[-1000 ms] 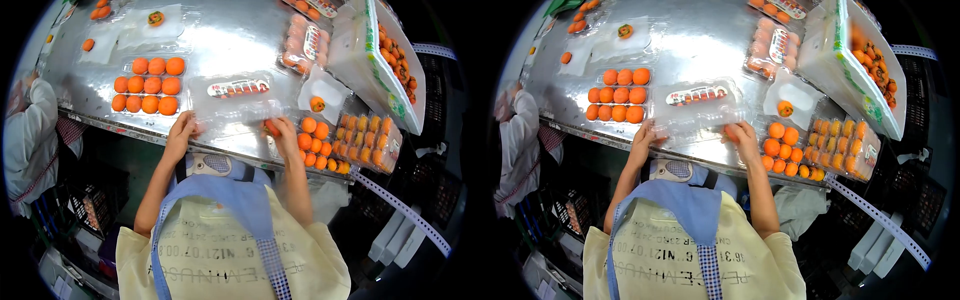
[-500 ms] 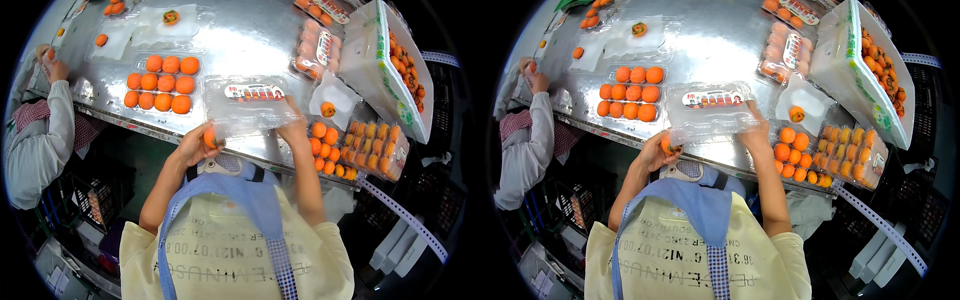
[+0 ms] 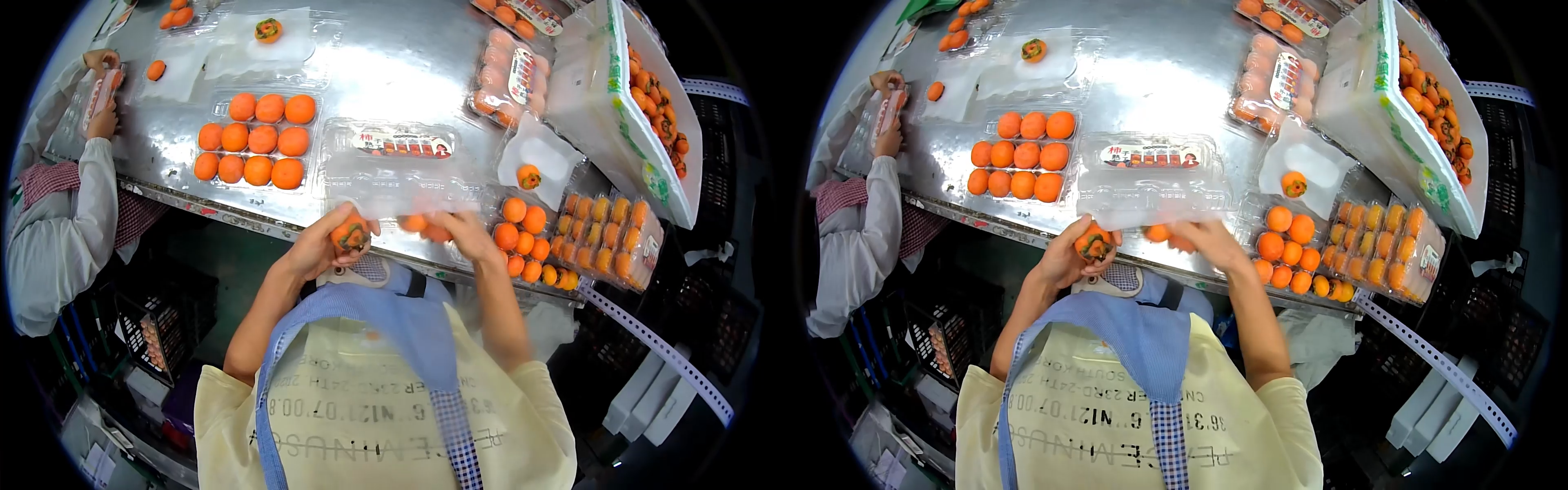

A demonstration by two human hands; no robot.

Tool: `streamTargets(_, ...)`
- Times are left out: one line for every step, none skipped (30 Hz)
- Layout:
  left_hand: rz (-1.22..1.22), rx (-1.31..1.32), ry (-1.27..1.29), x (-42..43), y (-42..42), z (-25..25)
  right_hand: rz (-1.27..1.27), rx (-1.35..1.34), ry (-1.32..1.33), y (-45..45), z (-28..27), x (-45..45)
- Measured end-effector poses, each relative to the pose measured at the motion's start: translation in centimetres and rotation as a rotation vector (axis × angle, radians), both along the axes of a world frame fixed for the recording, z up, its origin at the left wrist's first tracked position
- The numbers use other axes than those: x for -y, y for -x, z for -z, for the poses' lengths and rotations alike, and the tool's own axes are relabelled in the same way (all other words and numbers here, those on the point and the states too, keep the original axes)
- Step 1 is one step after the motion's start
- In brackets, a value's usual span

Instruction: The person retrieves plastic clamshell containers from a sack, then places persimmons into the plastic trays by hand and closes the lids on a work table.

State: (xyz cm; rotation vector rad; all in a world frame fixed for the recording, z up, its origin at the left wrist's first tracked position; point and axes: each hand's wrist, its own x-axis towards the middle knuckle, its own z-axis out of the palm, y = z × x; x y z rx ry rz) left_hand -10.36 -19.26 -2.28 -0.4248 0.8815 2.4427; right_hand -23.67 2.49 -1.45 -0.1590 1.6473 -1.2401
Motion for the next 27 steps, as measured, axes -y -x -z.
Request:
streamTargets(0.001,-0.017,-0.001,0.0,0.0,-0.1,0.06,0.104,0.09,-0.9,0.0,0.2)
streamTargets(0.001,-0.033,0.0,0.1,0.0,-0.2,0.119,0.209,0.181,-1.9,0.1,0.5)
streamTargets(-0.013,-0.042,0.007,0.0,0.0,-0.3,0.178,0.314,0.272,-2.6,0.2,0.8)
streamTargets(-0.027,-0.051,0.013,-0.2,0.1,-0.5,0.145,0.38,0.338,-2.9,0.6,0.8)
streamTargets(-0.04,-0.06,0.019,-0.4,0.1,-0.8,0.113,0.446,0.403,-3.2,1.0,0.8)
streamTargets(-0.084,-0.056,0.053,-0.8,0.0,-1.1,0.08,0.51,0.469,-3.5,1.1,0.9)
streamTargets(-0.127,-0.052,0.086,-1.2,0.0,-1.6,0.034,0.402,0.52,-3.8,1.0,1.1)
streamTargets(-0.171,-0.048,0.12,-1.3,0.0,-1.8,0.035,0.414,0.493,-3.8,0.5,1.3)
streamTargets(-0.137,-0.089,0.2,-1.2,0.0,-1.6,0.037,0.427,0.466,-3.8,0.0,1.4)
streamTargets(-0.103,-0.13,0.28,-0.9,-0.1,-1.2,0.037,0.44,0.439,-3.8,-0.3,1.5)
streamTargets(-0.069,-0.171,0.36,-0.8,-0.1,-0.8,0.045,0.413,0.392,-3.8,-0.7,1.5)
streamTargets(-0.086,-0.279,0.509,-1.1,-0.2,-0.5,0.051,0.386,0.347,-4.0,-1.0,1.6)
streamTargets(-0.105,-0.389,0.665,-1.5,-0.2,-0.3,0.052,0.358,0.306,-4.0,-1.1,1.9)
streamTargets(-0.126,-0.493,0.828,-1.6,-0.1,-0.4,0.048,0.302,0.281,-4.3,-0.8,2.1)
streamTargets(-0.077,-0.564,1.033,-1.3,0.0,-1.5,0.041,0.247,0.259,-4.5,-0.3,1.9)
streamTargets(-0.063,-0.596,1.119,-1.3,0.0,-1.7,0.036,0.192,0.237,-4.4,0.0,1.8)
streamTargets(-0.048,-0.628,1.203,-1.5,0.0,-1.8,-0.041,0.194,0.206,-3.8,-0.2,2.1)
streamTargets(-0.032,-0.661,1.284,-1.7,-0.1,-1.8,-0.04,0.157,0.186,-3.7,-0.4,2.2)
streamTargets(-0.02,-0.648,1.294,-1.9,-0.2,-1.5,-0.037,0.119,0.162,-3.8,-0.6,2.3)
streamTargets(-0.009,-0.667,1.31,-1.9,-0.3,-1.2,-0.032,0.08,0.138,-3.8,-0.7,2.3)
streamTargets(0.003,-0.687,1.325,-2.0,-0.4,-0.9,-0.075,0.064,0.108,-3.6,-0.5,2.3)
streamTargets(0.016,-0.709,1.338,-2.0,-0.4,-0.7,-0.116,0.075,0.082,-3.6,-0.3,2.2)
streamTargets(0.013,-0.71,1.328,-2.1,-0.5,-0.6,-0.156,0.086,0.055,-3.5,0.0,2.1)
streamTargets(0.01,-0.711,1.317,-2.1,-0.5,-0.5,-0.197,0.097,0.028,-3.4,0.2,2.1)
streamTargets(0.007,-0.712,1.305,-2.1,-0.5,-0.5,-0.207,0.099,0.028,-3.3,0.2,2.1)
streamTargets(0.014,-0.674,1.26,-2.1,-0.5,-0.6,-0.217,0.103,0.028,-3.2,0.2,2.2)
streamTargets(0.022,-0.637,1.215,-2.1,-0.6,-0.9,-0.226,0.107,0.028,-3.2,0.2,2.3)
